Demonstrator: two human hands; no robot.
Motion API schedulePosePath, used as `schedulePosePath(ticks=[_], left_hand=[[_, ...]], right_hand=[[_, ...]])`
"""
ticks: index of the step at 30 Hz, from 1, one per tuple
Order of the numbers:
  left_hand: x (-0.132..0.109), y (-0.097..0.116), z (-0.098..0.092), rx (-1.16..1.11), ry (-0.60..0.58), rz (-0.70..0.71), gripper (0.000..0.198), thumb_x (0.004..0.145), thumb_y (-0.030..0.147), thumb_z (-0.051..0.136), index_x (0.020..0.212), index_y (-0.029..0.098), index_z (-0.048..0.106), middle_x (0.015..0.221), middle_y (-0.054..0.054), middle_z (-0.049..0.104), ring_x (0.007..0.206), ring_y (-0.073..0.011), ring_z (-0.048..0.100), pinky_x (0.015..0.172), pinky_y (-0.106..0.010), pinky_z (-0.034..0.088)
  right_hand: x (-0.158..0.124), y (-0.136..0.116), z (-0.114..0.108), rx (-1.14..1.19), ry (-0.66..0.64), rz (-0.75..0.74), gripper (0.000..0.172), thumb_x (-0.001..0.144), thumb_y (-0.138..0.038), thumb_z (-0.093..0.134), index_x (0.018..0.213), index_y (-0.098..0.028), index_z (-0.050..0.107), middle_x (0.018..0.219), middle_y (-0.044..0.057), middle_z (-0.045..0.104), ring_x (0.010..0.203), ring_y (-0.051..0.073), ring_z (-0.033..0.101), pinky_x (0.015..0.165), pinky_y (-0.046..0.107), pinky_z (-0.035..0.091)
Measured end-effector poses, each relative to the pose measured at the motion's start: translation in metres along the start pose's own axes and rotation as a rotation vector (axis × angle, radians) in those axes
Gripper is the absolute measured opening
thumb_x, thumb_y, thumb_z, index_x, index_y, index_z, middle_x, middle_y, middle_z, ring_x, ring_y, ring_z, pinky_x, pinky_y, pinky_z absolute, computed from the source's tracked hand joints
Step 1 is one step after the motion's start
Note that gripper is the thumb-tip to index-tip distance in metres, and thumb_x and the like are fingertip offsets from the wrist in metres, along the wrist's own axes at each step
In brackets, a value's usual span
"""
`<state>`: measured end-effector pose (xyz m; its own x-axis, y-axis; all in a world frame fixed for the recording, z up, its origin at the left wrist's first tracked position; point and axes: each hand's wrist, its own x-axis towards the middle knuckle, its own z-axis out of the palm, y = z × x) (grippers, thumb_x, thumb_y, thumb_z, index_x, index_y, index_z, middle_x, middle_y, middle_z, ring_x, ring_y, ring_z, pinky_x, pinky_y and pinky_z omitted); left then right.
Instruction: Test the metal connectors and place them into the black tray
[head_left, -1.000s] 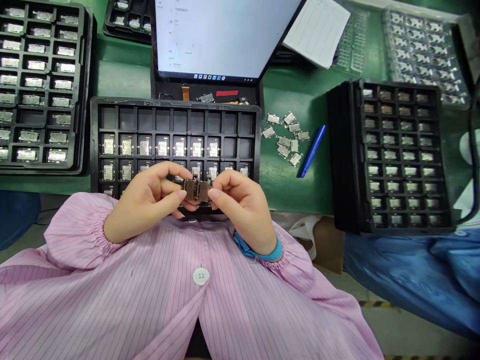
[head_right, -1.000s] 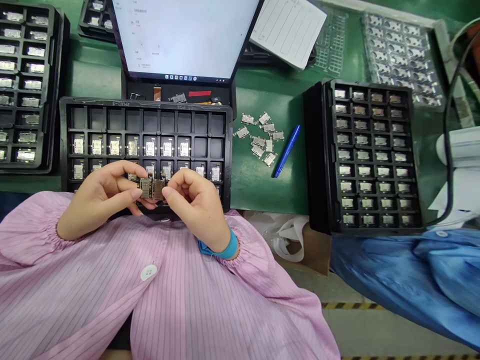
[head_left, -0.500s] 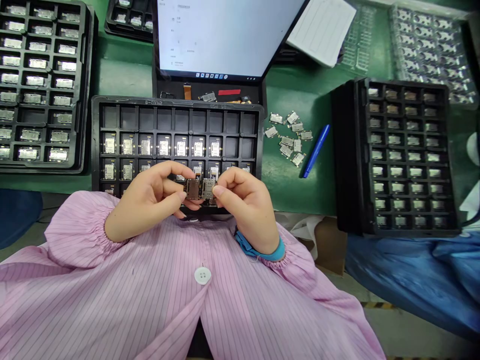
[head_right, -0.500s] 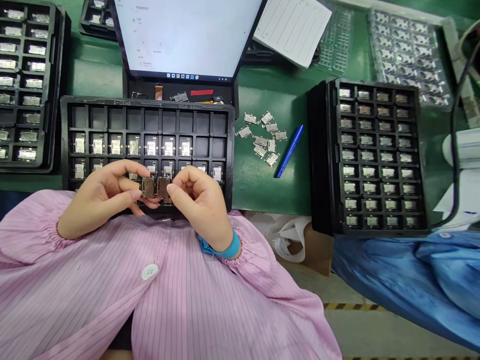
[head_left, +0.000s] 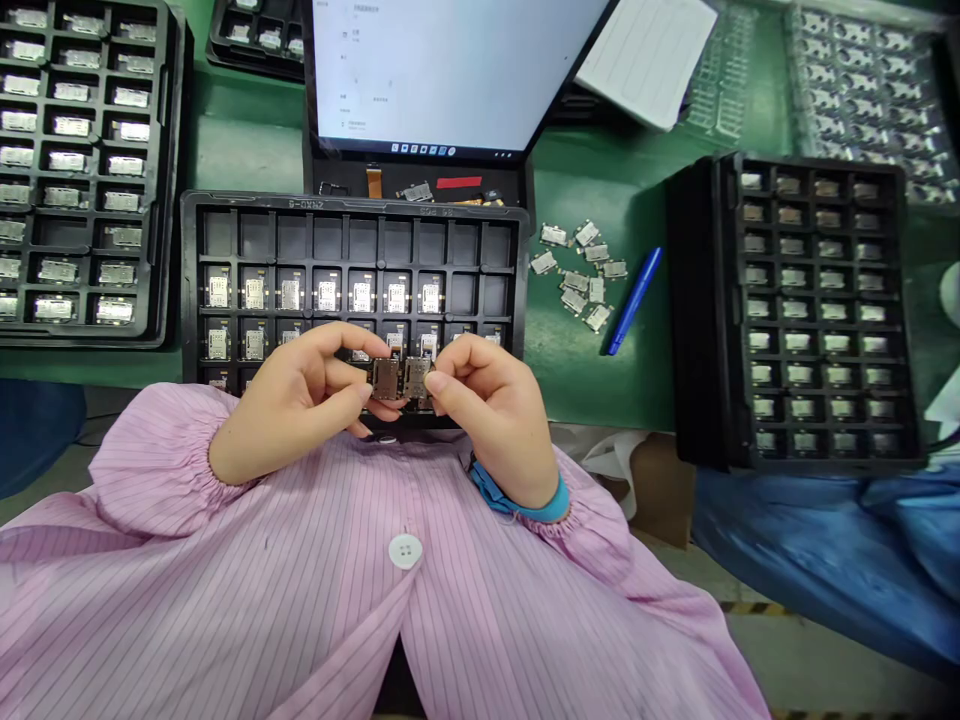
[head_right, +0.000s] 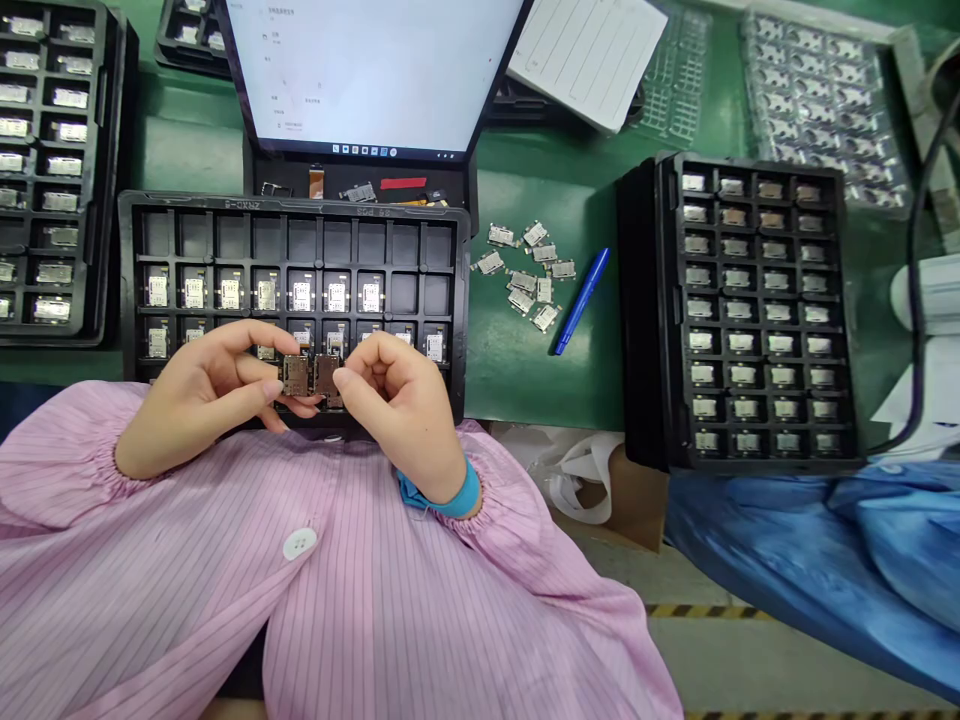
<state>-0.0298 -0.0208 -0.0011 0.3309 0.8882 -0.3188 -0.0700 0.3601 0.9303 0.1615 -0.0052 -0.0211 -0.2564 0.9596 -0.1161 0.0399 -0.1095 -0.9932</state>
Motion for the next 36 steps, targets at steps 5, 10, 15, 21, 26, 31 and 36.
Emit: schedulePosePath(ticks=[5,10,15,21,26,31,36], left_hand=[[0.0016,0.0006,0.0007,0.010,0.008,0.002,0.024,0.084,0.012,0.060,0.106,0.015,0.052,0.080,-0.005,0.077,0.079,-0.0189,0.075,0.057,-0.019,0.061],[0.0019,0.0020,0.0010,0.027,0.022,-0.016,0.024,0.083,0.014,0.061,0.106,0.016,0.053,0.079,-0.006,0.076,0.079,-0.0212,0.075,0.056,-0.021,0.061],[0.0008,0.0014,0.0011,0.020,0.024,-0.022,0.025,0.083,0.016,0.064,0.106,0.016,0.054,0.079,-0.005,0.076,0.078,-0.0216,0.075,0.056,-0.021,0.061],[0.0009,0.0007,0.0010,0.016,0.021,-0.028,0.026,0.083,0.018,0.063,0.107,0.016,0.052,0.080,-0.006,0.076,0.079,-0.0218,0.075,0.056,-0.022,0.061],[0.0012,0.0006,0.0007,0.008,0.018,-0.024,0.024,0.084,0.017,0.062,0.107,0.016,0.052,0.079,-0.006,0.076,0.079,-0.0207,0.075,0.056,-0.021,0.061],[0.0013,0.0013,0.0012,0.008,0.024,-0.033,0.024,0.085,0.018,0.063,0.106,0.016,0.053,0.079,-0.006,0.076,0.077,-0.0206,0.075,0.056,-0.021,0.060],[0.0012,0.0010,0.0013,0.014,0.025,-0.025,0.023,0.085,0.018,0.063,0.107,0.016,0.053,0.080,-0.006,0.076,0.076,-0.0195,0.075,0.056,-0.020,0.060]], right_hand=[[-0.0004,0.0007,-0.0002,0.004,-0.002,0.009,0.018,0.081,-0.022,0.062,0.068,-0.020,0.050,0.058,-0.006,0.048,0.050,0.008,0.040,0.047,0.023,0.030],[-0.0009,-0.0002,-0.0002,0.002,-0.002,0.022,0.019,0.080,-0.023,0.064,0.067,-0.020,0.050,0.058,-0.006,0.048,0.050,0.008,0.040,0.047,0.024,0.030],[-0.0008,0.0005,-0.0002,0.003,-0.002,0.020,0.019,0.081,-0.024,0.064,0.068,-0.020,0.051,0.058,-0.006,0.048,0.050,0.008,0.041,0.047,0.024,0.030],[-0.0006,0.0013,-0.0002,0.006,-0.006,0.008,0.019,0.082,-0.023,0.064,0.068,-0.020,0.051,0.058,-0.006,0.048,0.051,0.008,0.041,0.048,0.024,0.030],[-0.0004,0.0014,0.0000,0.008,-0.005,0.019,0.020,0.082,-0.025,0.064,0.068,-0.020,0.052,0.059,-0.006,0.048,0.051,0.008,0.041,0.049,0.024,0.031],[-0.0010,0.0020,-0.0005,0.028,-0.013,0.037,0.021,0.083,-0.030,0.065,0.069,-0.020,0.052,0.058,-0.006,0.049,0.051,0.008,0.041,0.048,0.024,0.032],[-0.0009,0.0017,-0.0002,0.065,-0.025,0.033,0.021,0.084,-0.030,0.064,0.070,-0.021,0.052,0.057,-0.006,0.049,0.050,0.008,0.040,0.048,0.024,0.032]])
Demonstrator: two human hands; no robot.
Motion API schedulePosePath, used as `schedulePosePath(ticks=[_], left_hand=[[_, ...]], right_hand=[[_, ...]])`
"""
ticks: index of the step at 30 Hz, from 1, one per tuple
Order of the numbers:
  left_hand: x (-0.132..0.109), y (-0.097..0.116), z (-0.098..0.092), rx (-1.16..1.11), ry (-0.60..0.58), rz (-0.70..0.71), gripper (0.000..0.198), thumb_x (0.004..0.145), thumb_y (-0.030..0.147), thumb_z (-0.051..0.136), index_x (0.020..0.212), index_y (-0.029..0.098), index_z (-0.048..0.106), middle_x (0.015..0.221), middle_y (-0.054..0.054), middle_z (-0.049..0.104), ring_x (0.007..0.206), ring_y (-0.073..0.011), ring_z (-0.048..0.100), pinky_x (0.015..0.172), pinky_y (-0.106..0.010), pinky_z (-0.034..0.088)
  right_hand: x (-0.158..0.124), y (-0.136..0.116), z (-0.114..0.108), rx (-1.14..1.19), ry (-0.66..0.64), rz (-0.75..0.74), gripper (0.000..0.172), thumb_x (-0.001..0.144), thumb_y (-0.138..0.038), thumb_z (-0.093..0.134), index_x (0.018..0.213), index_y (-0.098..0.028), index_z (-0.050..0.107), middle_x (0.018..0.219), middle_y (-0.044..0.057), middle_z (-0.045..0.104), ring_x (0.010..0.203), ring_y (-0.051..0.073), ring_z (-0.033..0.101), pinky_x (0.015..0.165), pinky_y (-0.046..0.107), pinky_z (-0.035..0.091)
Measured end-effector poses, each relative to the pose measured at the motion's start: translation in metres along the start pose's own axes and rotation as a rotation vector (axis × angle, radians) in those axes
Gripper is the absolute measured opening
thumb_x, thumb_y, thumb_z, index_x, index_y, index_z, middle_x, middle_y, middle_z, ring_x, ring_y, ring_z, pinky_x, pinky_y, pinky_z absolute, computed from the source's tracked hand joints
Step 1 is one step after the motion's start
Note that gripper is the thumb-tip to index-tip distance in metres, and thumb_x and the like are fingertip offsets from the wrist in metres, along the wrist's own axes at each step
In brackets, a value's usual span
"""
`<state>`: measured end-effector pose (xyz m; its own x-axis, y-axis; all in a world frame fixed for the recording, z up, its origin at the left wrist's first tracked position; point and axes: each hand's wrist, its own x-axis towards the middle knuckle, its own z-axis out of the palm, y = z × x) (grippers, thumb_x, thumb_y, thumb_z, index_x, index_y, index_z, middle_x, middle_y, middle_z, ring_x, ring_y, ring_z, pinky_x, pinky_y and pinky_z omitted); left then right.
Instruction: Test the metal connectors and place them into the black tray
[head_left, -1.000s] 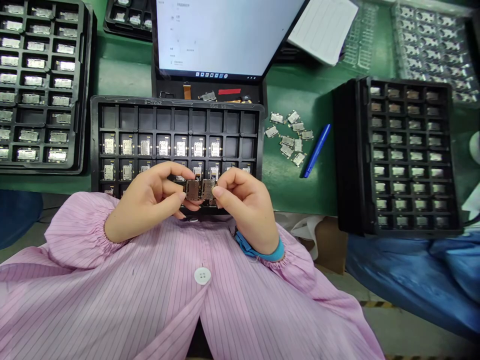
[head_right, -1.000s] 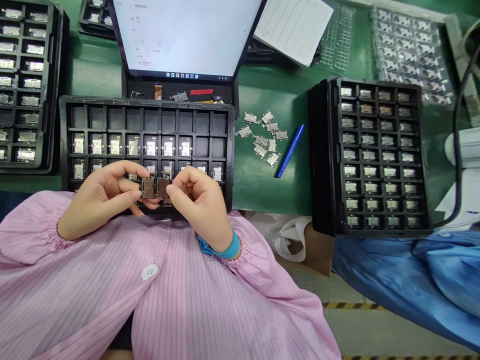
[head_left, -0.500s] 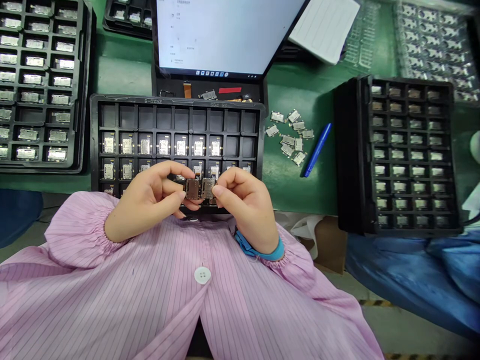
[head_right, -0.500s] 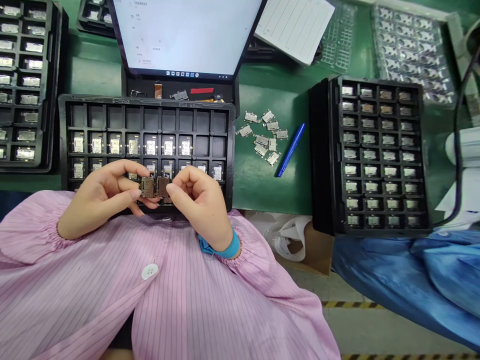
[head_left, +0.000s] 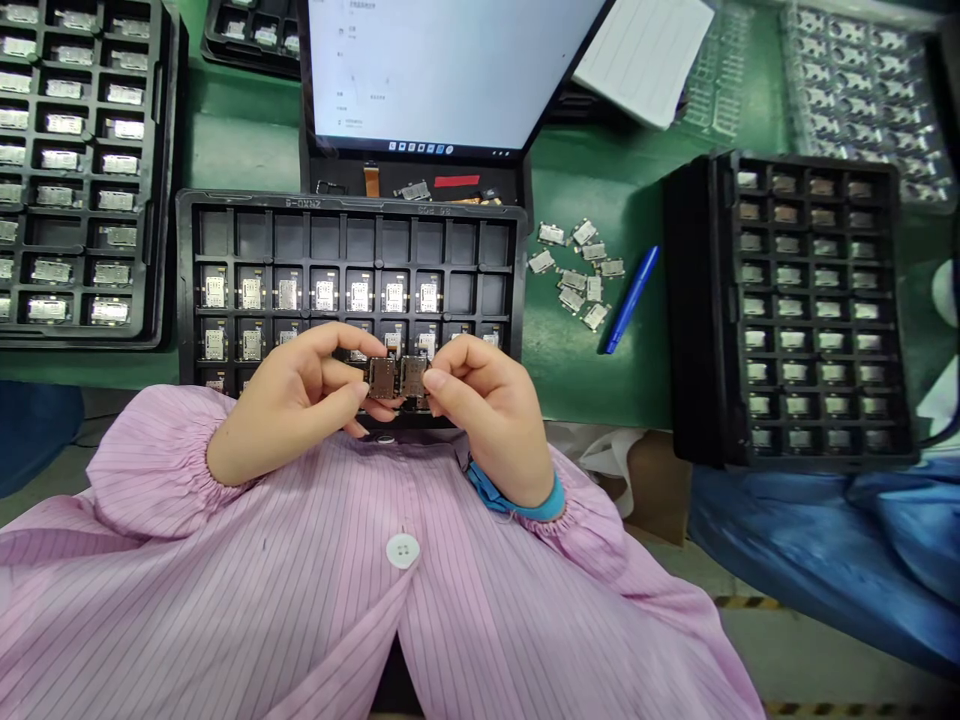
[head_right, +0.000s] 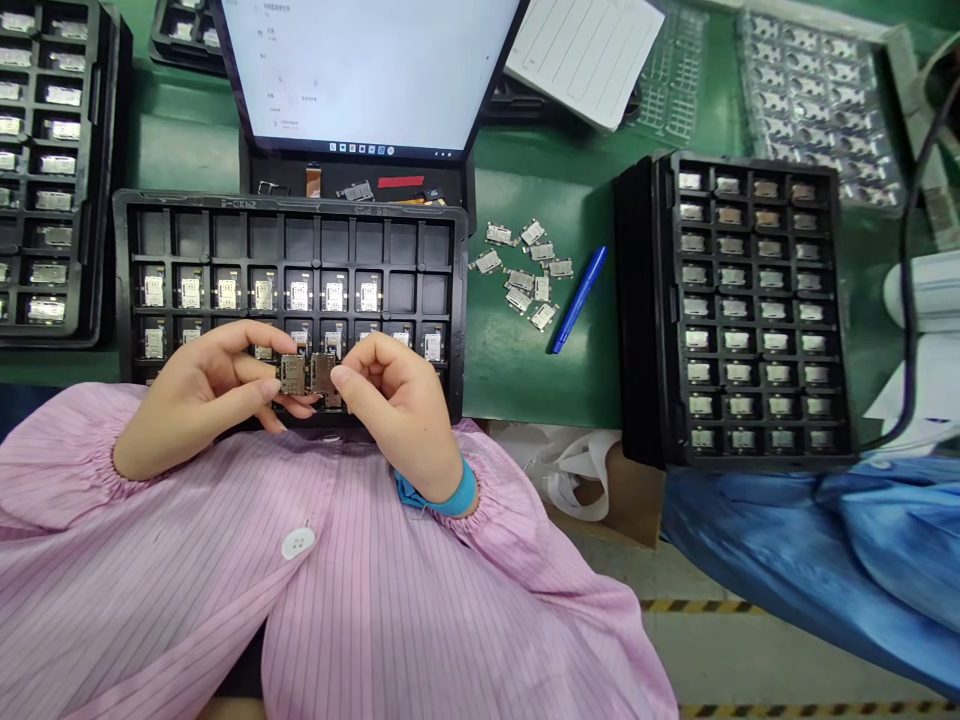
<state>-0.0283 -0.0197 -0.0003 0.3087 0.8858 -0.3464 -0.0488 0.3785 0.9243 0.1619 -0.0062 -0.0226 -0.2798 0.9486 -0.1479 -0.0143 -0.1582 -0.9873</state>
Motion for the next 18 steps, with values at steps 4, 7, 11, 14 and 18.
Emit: schedulePosePath(ticks=[4,7,11,14,18], left_hand=[[-0.0001,-0.0017,-0.0007,-0.004,-0.003,-0.003,0.023,0.087,0.018,0.062,0.108,0.016,0.053,0.079,-0.005,0.076,0.075,-0.0195,0.075,0.056,-0.020,0.060],[-0.0006,-0.0030,-0.0014,-0.007,0.000,-0.004,0.023,0.087,0.018,0.061,0.109,0.016,0.053,0.081,-0.005,0.076,0.079,-0.0198,0.075,0.058,-0.020,0.060],[-0.0016,-0.0034,-0.0022,-0.008,-0.009,-0.004,0.022,0.089,0.018,0.060,0.109,0.017,0.052,0.082,-0.005,0.076,0.080,-0.0182,0.075,0.059,-0.019,0.060],[-0.0019,-0.0033,-0.0024,-0.007,-0.013,0.002,0.021,0.089,0.017,0.059,0.109,0.017,0.052,0.082,-0.004,0.076,0.080,-0.0176,0.074,0.059,-0.019,0.060],[-0.0021,-0.0036,-0.0022,-0.004,-0.002,0.004,0.023,0.088,0.017,0.060,0.110,0.016,0.053,0.084,-0.006,0.076,0.081,-0.0198,0.075,0.058,-0.020,0.061]], right_hand=[[-0.0002,-0.0009,0.0003,-0.014,0.007,-0.004,0.022,0.084,-0.031,0.065,0.070,-0.021,0.052,0.058,-0.006,0.050,0.051,0.008,0.041,0.049,0.024,0.033],[-0.0009,-0.0010,-0.0001,-0.022,0.005,-0.017,0.022,0.084,-0.031,0.066,0.069,-0.021,0.052,0.060,-0.005,0.050,0.052,0.008,0.042,0.050,0.024,0.034],[-0.0015,-0.0011,-0.0004,-0.015,0.003,-0.034,0.021,0.084,-0.029,0.065,0.069,-0.020,0.052,0.061,-0.005,0.050,0.052,0.008,0.043,0.051,0.024,0.034],[-0.0019,-0.0012,-0.0005,-0.017,-0.005,-0.033,0.023,0.084,-0.031,0.065,0.069,-0.021,0.052,0.060,-0.005,0.051,0.052,0.008,0.043,0.050,0.024,0.034],[-0.0024,-0.0004,-0.0010,-0.018,-0.008,-0.014,0.025,0.087,-0.037,0.063,0.071,-0.021,0.052,0.058,-0.005,0.050,0.051,0.009,0.043,0.049,0.024,0.034]])
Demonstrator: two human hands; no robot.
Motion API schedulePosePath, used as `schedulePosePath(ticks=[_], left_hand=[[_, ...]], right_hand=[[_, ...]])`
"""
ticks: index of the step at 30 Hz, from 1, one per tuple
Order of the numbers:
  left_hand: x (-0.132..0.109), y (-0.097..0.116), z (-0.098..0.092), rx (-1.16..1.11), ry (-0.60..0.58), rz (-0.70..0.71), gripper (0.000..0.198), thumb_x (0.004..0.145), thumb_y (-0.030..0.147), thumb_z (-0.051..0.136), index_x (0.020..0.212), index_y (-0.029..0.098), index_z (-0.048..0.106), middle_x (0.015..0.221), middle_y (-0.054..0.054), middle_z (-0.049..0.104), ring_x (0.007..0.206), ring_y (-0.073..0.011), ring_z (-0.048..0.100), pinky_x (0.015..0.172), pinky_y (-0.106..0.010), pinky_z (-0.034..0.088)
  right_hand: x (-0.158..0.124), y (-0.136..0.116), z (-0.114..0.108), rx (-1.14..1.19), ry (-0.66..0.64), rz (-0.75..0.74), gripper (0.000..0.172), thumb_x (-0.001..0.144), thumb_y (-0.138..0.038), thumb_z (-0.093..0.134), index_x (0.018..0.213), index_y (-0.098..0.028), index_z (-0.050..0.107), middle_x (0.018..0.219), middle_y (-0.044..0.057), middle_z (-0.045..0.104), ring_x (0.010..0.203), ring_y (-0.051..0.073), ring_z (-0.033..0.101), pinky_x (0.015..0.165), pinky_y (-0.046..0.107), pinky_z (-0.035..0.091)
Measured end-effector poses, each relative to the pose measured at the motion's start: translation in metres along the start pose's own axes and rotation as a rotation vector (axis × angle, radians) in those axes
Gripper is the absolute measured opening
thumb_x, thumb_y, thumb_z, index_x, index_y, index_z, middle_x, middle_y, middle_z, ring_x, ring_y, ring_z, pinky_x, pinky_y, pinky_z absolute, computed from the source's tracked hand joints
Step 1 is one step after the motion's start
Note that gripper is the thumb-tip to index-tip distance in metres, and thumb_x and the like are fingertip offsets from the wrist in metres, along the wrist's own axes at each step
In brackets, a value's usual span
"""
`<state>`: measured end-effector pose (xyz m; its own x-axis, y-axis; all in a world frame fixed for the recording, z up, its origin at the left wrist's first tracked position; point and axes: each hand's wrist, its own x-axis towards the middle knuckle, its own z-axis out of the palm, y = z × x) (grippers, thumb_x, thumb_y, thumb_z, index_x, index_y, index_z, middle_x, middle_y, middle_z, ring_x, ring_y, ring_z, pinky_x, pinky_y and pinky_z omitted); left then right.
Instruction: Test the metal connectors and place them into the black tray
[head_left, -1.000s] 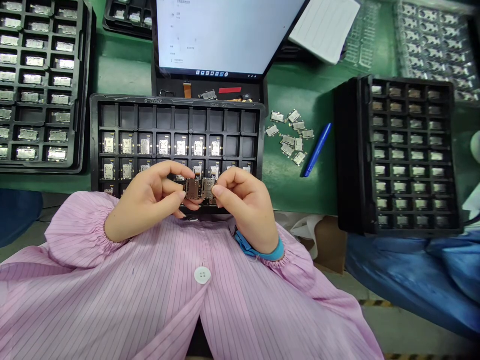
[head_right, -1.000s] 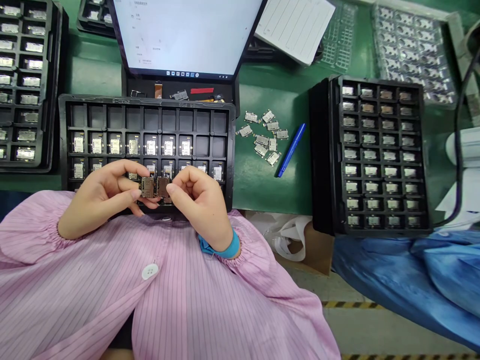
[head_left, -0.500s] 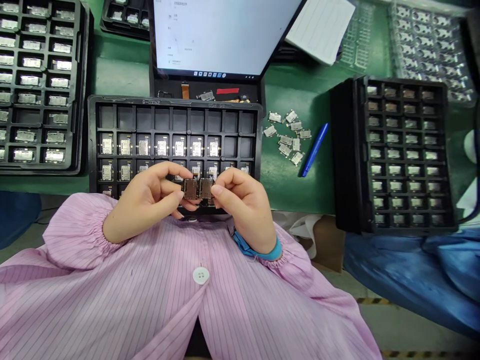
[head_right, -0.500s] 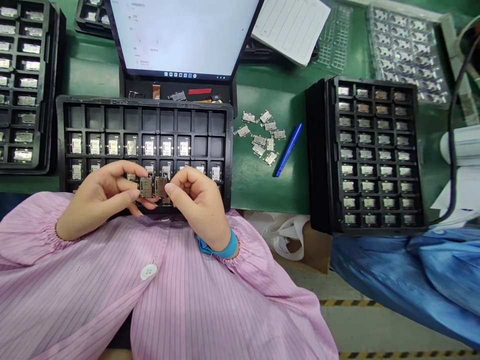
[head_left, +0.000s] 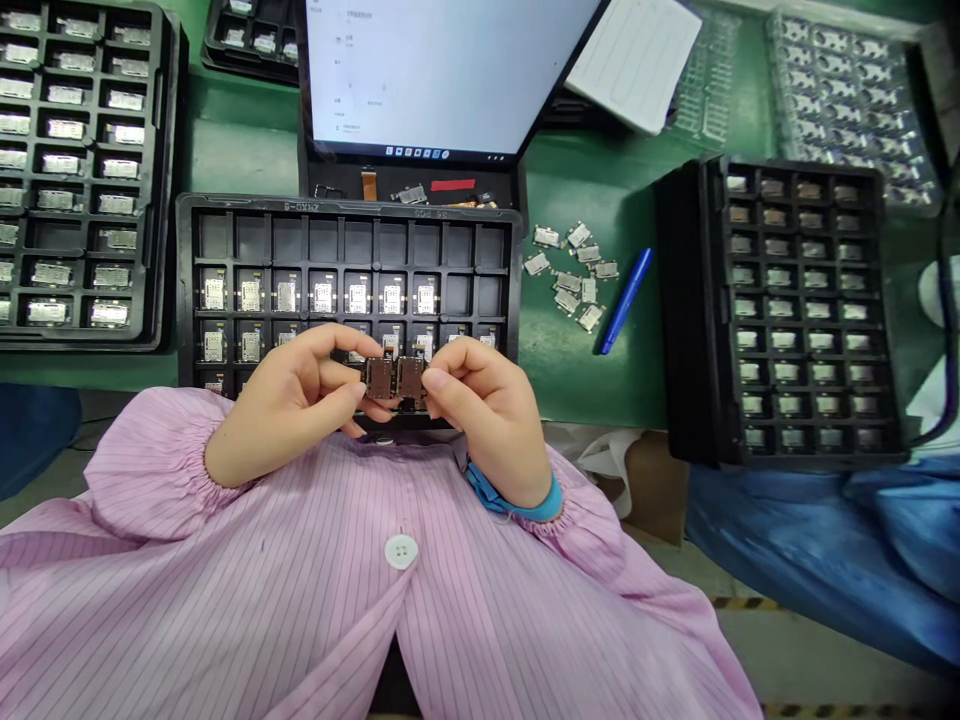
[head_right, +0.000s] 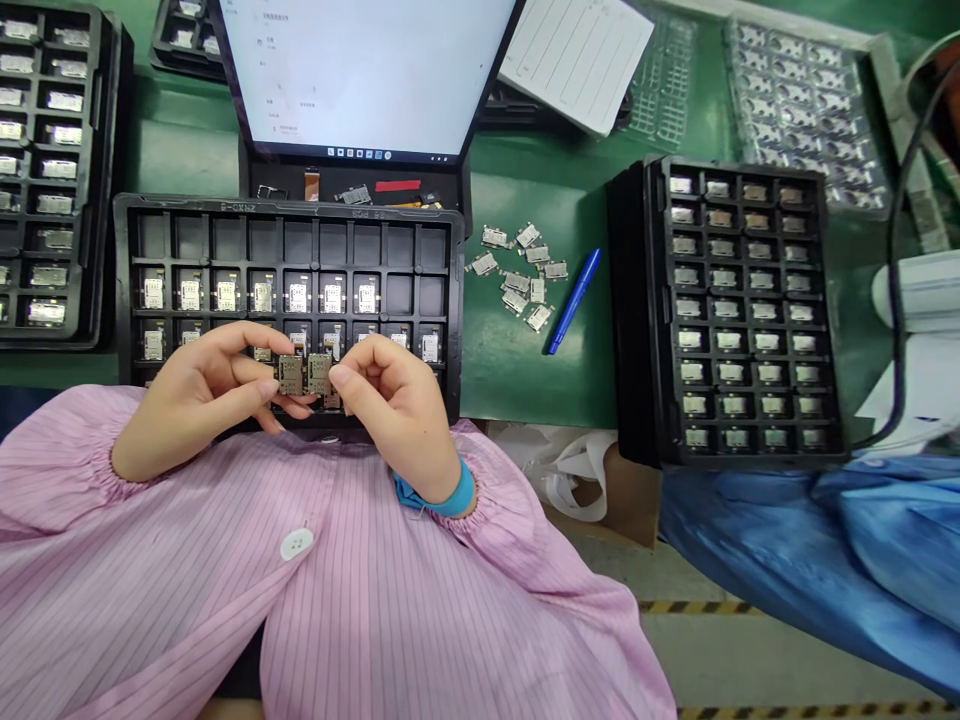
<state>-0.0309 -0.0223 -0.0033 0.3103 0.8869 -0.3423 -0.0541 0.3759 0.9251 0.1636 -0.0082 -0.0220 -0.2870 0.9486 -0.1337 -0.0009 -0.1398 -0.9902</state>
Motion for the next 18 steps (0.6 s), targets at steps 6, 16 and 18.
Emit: schedulePosePath(ticks=[6,16,18], left_hand=[[0.0001,0.0003,0.0000,0.002,-0.002,-0.001,0.023,0.088,0.018,0.060,0.110,0.016,0.053,0.084,-0.006,0.076,0.081,-0.0207,0.075,0.058,-0.021,0.061],[0.0001,0.0020,0.0007,0.021,-0.004,-0.003,0.022,0.089,0.018,0.060,0.109,0.017,0.052,0.080,-0.005,0.076,0.081,-0.0207,0.075,0.058,-0.021,0.060],[0.0005,0.0021,0.0007,0.017,-0.004,-0.002,0.022,0.089,0.018,0.060,0.109,0.017,0.052,0.080,-0.005,0.076,0.081,-0.0206,0.075,0.058,-0.021,0.060]], right_hand=[[-0.0003,0.0010,-0.0004,0.007,0.002,0.010,0.026,0.088,-0.039,0.063,0.072,-0.021,0.052,0.058,-0.005,0.051,0.051,0.009,0.043,0.048,0.024,0.032],[0.0009,0.0000,-0.0015,0.012,-0.003,-0.014,0.024,0.089,-0.034,0.063,0.071,-0.021,0.053,0.058,-0.005,0.050,0.052,0.009,0.044,0.049,0.024,0.033],[0.0012,0.0000,-0.0017,0.012,-0.001,-0.014,0.024,0.089,-0.034,0.063,0.071,-0.021,0.053,0.058,-0.005,0.050,0.052,0.009,0.044,0.049,0.024,0.034]])
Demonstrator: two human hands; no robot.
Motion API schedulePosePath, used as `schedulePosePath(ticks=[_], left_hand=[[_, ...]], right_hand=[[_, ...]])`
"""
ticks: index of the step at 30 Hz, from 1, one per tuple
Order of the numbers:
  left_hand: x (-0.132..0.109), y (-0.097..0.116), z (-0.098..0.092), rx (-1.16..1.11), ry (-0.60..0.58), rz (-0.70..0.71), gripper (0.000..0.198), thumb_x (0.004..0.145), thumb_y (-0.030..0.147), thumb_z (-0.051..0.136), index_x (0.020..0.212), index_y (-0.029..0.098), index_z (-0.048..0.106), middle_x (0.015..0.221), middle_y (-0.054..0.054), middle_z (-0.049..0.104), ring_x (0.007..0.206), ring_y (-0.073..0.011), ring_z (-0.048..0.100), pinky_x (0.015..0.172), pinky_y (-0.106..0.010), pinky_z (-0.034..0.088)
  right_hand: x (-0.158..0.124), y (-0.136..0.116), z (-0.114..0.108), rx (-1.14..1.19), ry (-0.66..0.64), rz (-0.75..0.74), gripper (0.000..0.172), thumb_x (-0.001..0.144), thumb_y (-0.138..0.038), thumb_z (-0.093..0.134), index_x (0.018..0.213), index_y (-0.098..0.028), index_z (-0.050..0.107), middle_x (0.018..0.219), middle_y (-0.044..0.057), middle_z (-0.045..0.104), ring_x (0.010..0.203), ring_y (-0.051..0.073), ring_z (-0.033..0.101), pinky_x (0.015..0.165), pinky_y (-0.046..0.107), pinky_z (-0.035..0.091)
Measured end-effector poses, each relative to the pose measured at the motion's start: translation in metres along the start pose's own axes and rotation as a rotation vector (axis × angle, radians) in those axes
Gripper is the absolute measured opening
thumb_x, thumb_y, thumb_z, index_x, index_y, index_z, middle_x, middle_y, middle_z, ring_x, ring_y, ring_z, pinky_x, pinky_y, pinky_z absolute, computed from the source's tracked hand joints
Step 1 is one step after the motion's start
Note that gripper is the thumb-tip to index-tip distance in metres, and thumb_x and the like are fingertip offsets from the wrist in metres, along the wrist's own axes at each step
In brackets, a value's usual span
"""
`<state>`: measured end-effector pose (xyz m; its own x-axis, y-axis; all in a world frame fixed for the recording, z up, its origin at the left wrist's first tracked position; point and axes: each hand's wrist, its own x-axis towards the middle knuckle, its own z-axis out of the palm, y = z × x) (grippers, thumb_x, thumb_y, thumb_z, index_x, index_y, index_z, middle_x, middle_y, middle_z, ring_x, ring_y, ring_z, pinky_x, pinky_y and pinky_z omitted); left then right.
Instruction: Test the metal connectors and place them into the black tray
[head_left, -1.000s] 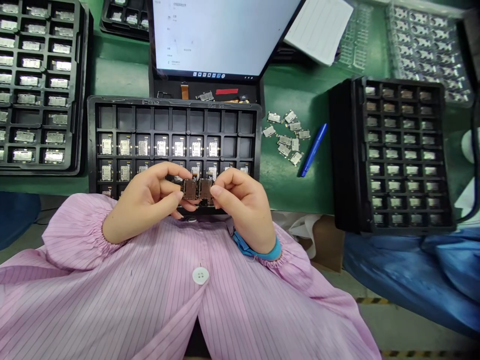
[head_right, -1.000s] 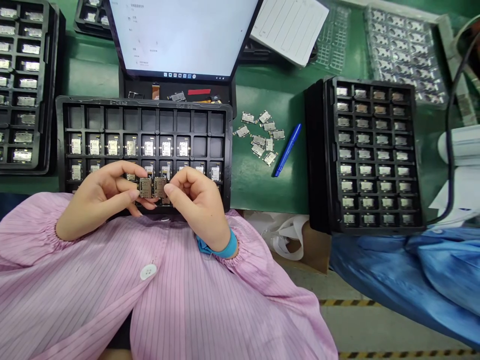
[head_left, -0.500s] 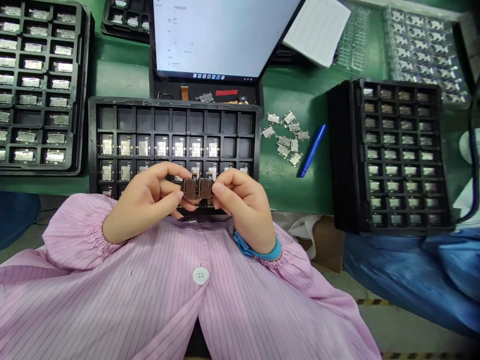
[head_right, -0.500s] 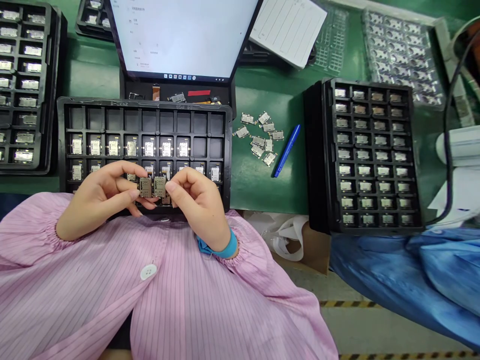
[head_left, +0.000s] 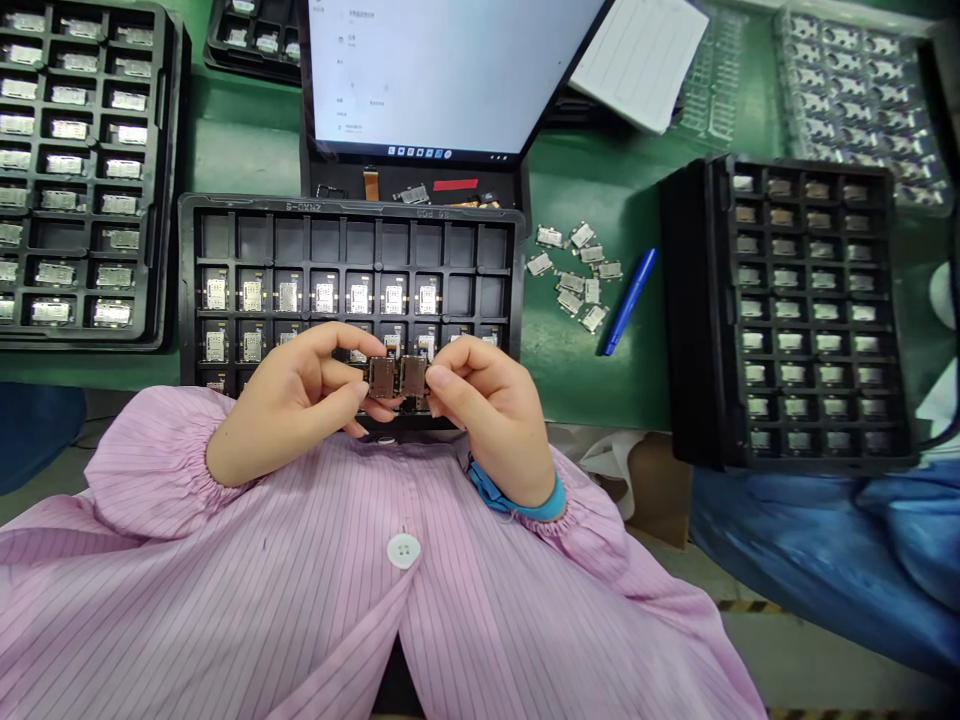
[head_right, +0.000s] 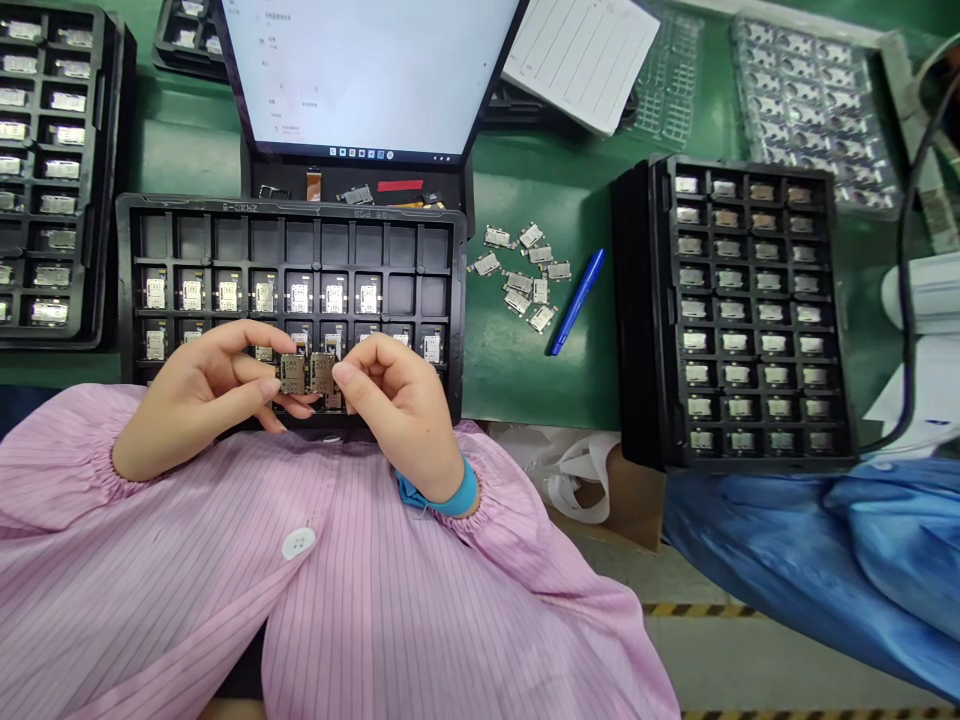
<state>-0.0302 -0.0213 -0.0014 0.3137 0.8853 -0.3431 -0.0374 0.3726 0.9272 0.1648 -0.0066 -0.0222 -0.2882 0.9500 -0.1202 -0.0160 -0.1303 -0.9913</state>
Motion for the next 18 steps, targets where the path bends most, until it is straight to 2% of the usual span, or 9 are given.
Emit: schedulePosePath(ticks=[18], left_hand=[[-0.0011,-0.0004,-0.0002,-0.014,-0.006,-0.003,0.021,0.090,0.015,0.057,0.110,0.017,0.051,0.080,-0.002,0.076,0.080,-0.0156,0.074,0.059,-0.017,0.060]], right_hand=[[-0.0002,0.0024,0.0009,0.022,-0.004,-0.003,0.021,0.089,-0.029,0.062,0.072,-0.020,0.054,0.059,-0.006,0.050,0.053,0.008,0.044,0.052,0.024,0.035]])
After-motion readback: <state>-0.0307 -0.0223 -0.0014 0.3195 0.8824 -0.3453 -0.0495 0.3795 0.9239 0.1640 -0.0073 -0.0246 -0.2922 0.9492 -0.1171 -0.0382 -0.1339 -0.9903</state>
